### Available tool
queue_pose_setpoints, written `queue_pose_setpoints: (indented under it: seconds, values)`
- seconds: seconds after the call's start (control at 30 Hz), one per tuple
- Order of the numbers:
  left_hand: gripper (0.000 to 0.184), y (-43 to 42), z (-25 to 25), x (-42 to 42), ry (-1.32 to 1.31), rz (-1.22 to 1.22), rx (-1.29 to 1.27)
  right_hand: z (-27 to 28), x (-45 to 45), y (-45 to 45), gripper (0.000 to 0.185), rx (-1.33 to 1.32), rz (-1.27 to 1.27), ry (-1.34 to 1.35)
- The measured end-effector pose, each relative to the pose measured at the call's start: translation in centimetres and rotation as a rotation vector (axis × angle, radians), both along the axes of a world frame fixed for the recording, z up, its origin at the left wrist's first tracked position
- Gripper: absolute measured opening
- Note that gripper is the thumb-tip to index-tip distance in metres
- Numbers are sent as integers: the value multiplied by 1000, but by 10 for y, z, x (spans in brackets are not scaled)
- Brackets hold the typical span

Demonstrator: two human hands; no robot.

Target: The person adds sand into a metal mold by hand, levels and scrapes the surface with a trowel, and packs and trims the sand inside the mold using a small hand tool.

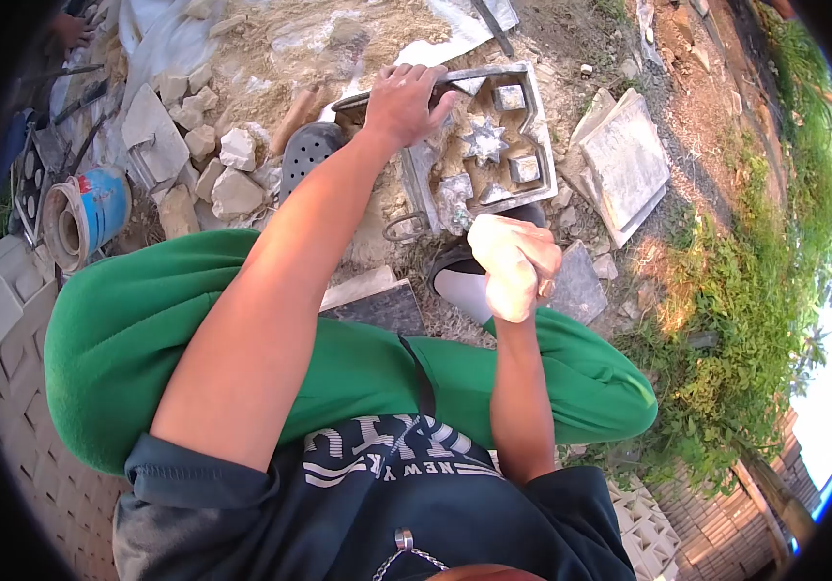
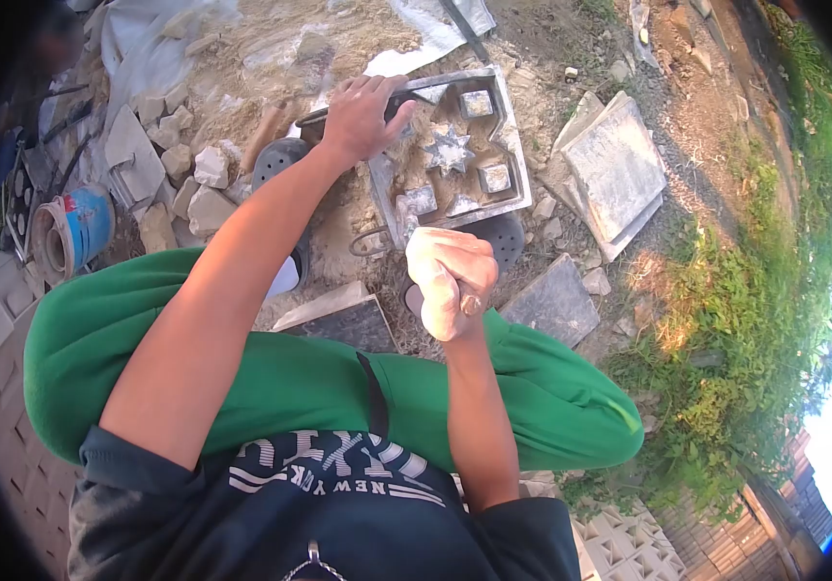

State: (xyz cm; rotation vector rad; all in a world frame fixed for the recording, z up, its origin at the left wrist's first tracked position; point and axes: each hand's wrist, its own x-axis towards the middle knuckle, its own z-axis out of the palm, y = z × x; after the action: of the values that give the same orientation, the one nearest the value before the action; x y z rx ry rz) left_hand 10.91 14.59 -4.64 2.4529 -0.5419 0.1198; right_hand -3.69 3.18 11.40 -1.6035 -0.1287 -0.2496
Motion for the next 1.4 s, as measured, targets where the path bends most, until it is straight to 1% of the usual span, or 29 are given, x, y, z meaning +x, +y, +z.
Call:
queue_pose_setpoints:
  seconds: [0.03, 0.07, 0.13, 0.2, 0.23, 0.3, 0.33, 0.37, 0.43, 0.47, 0.53, 0.63, 0.67, 0.7, 0.8, 0.87, 0.9, 0.97, 1.0, 1.03, 1.1, 1.17, 1.2, 1.27, 1.33, 1.37, 1.4]
  values:
    - [42, -1, 2, 2, -1, -4, 3, -8, -1, 1, 27, 9, 9, 4]
    - [41, -1, 3, 2, 7, -5, 19, -17, 1, 1, 27, -54, -33, -12]
    - [41, -1, 2, 2, 1, 4, 13, -7, 6, -3, 28, -100, -31, -28]
    - [41, -1, 0, 3, -7, 11, 10, 8, 11, -2, 30, -66, -4, -33]
    - [41, 0, 0, 3, 1, 6, 9, 7, 11, -1, 30, -64, 9, -28]
    - [42, 0, -1, 1, 13, 4, 9, 1, 6, -2, 31, 63, -26, -62]
    - [42, 0, 0, 1, 26, 0, 9, -7, 7, -5, 31, 120, 13, -20]
    - [42, 0, 0, 2, 39, -3, 9, -25, 5, -11, 32, 92, 46, 80]
    - [40, 0, 1, -1, 16, 5, 3, -38, 9, -4, 31, -65, -27, 53]
    - [38, 0, 1, 1, -13, 12, -2, -38, 8, -6, 31, -65, -20, 50]
    - [38, -1, -1, 1, -12, 16, -18, -15, 5, 0, 29, 111, -65, 24]
    - [38, 1, -2, 3, -18, 14, -30, -15, -5, 1, 34, 169, -24, -30]
    - [39, 0, -1, 2, -21, 9, -30, -24, -3, 6, 22, 145, -28, 22]
    - [39, -1, 0, 0, -20, 3, -34, -36, 4, 11, 21, 9, 41, 41]
    - [39, 0, 0, 1, -6, 8, -28, -27, -2, 8, 23, 31, 47, 47]
    - [40, 0, -3, 2, -15, 16, -27, -16, -6, 15, 25, 110, -21, -13]
    - [40, 0, -3, 1, -9, 9, -30, -26, -6, 12, 28, 107, 10, -34]
    - [40, 1, 1, 3, 23, -7, -42, -47, -4, 4, 29, -6, 5, 35]
    - [41, 1, 1, 3, 23, -15, -27, -41, 4, 2, 28, 65, -9, 17]
    - [41, 0, 0, 3, 23, -20, -25, -35, 5, 3, 29, 104, -97, 16]
    - [40, 1, -1, 3, 18, -14, -27, -35, 2, 18, 29, 132, -342, -76]
    - [39, -1, 1, 1, 31, -15, -33, -58, -3, 14, 30, 155, -318, 42]
    - [38, -1, 1, 3, 39, -7, -36, -47, 2, 12, 31, 137, -344, 102]
    - [38, 0, -2, 2, 33, -10, -35, -30, 9, 17, 34, 13, -473, 12]
    - [37, 2, -3, 3, 18, -12, -36, -21, 12, 10, 34, 307, -387, -53]
    - [36, 2, -3, 3, 15, -9, -45, -29, 14, 9, 34, 305, -389, -56]
    - [35, 1, -2, 3, 10, -12, -56, -46, 18, 9, 35, 227, -354, -24]
